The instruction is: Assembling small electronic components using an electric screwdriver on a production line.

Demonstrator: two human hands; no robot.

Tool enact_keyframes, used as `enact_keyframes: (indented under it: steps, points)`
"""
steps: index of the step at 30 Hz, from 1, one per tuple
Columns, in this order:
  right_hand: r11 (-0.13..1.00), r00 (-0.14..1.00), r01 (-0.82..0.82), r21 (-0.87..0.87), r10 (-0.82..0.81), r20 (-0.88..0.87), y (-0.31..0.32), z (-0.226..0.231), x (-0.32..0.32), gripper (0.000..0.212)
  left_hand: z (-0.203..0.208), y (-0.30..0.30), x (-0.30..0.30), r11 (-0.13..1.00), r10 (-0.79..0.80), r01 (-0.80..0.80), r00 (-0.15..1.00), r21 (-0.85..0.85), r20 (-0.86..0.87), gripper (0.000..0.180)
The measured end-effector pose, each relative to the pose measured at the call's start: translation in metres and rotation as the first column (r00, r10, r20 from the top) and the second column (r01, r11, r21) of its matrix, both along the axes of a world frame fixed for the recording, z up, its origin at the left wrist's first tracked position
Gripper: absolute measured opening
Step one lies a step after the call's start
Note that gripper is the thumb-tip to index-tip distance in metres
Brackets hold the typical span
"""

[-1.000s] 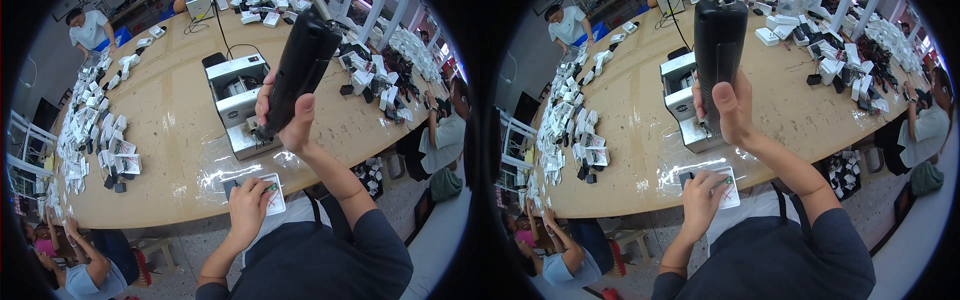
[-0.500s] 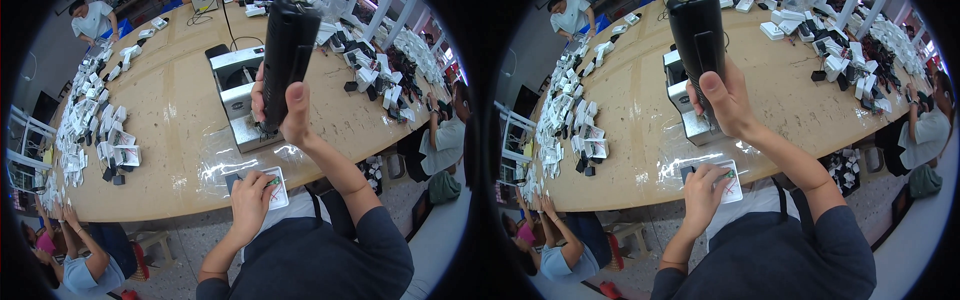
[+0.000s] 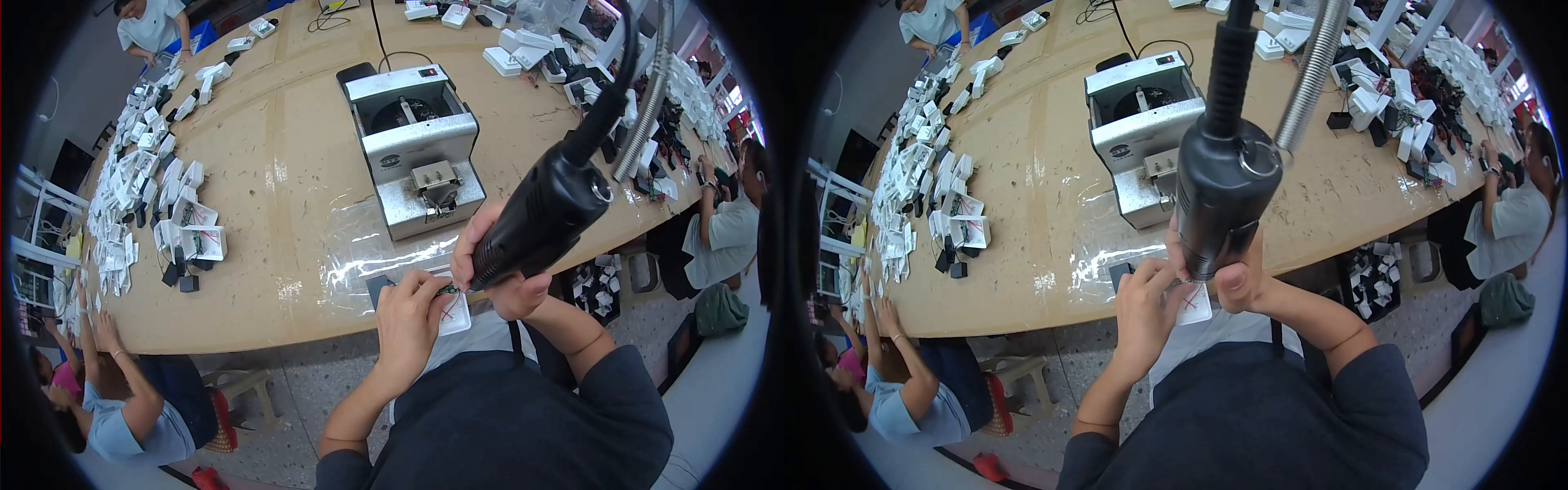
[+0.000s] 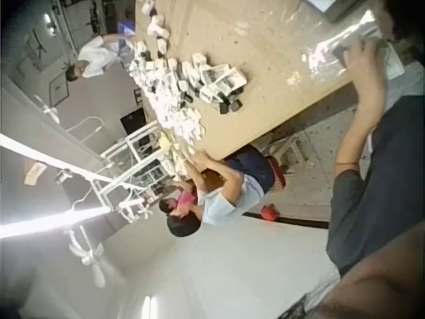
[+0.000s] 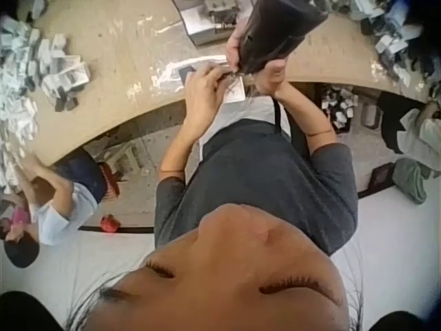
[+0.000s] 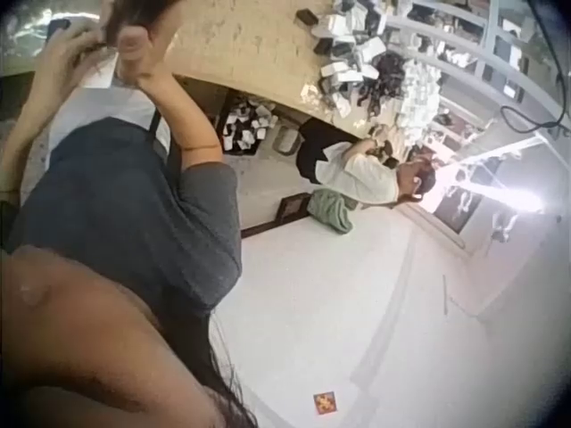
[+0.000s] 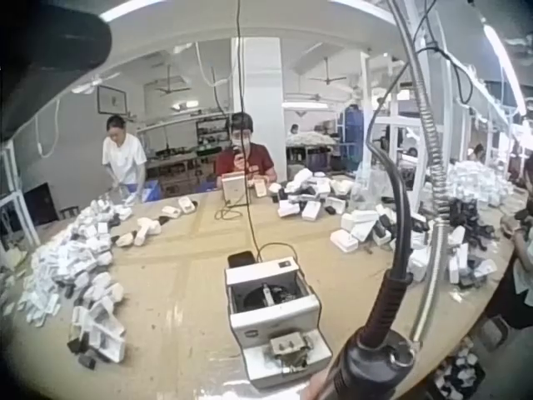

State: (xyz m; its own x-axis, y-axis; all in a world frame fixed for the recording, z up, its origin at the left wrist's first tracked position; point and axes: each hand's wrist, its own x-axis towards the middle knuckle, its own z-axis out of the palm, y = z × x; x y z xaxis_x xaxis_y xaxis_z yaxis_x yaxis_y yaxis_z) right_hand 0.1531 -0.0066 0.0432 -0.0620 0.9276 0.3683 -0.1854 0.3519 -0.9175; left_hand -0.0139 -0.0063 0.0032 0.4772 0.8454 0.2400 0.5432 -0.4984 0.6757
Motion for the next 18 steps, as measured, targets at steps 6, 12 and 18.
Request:
enact_keyframes:
  steps: [6, 12, 18]
  points:
    - [1.000, 0.999, -0.008, -0.030, 0.007, -0.037, -0.003, -0.014, 0.002, 0.095, -0.002, -0.001, 0.001, 1.000, 0.010, -0.010, 1.000, 0.015, 0.002, 0.014]
    - [0.999, 0.999, 0.004, -0.045, -0.005, -0.033, -0.004, -0.019, 0.000, 0.096, -0.001, -0.001, 0.001, 1.000, 0.006, -0.006, 1.000, 0.009, -0.009, 0.014]
    - [1.000, 0.996, 0.018, 0.012, -0.017, -0.088, -0.005, -0.038, -0.002, 0.090, -0.003, 0.000, 0.000, 1.000, -0.005, 0.005, 1.000, 0.001, 0.015, 0.014]
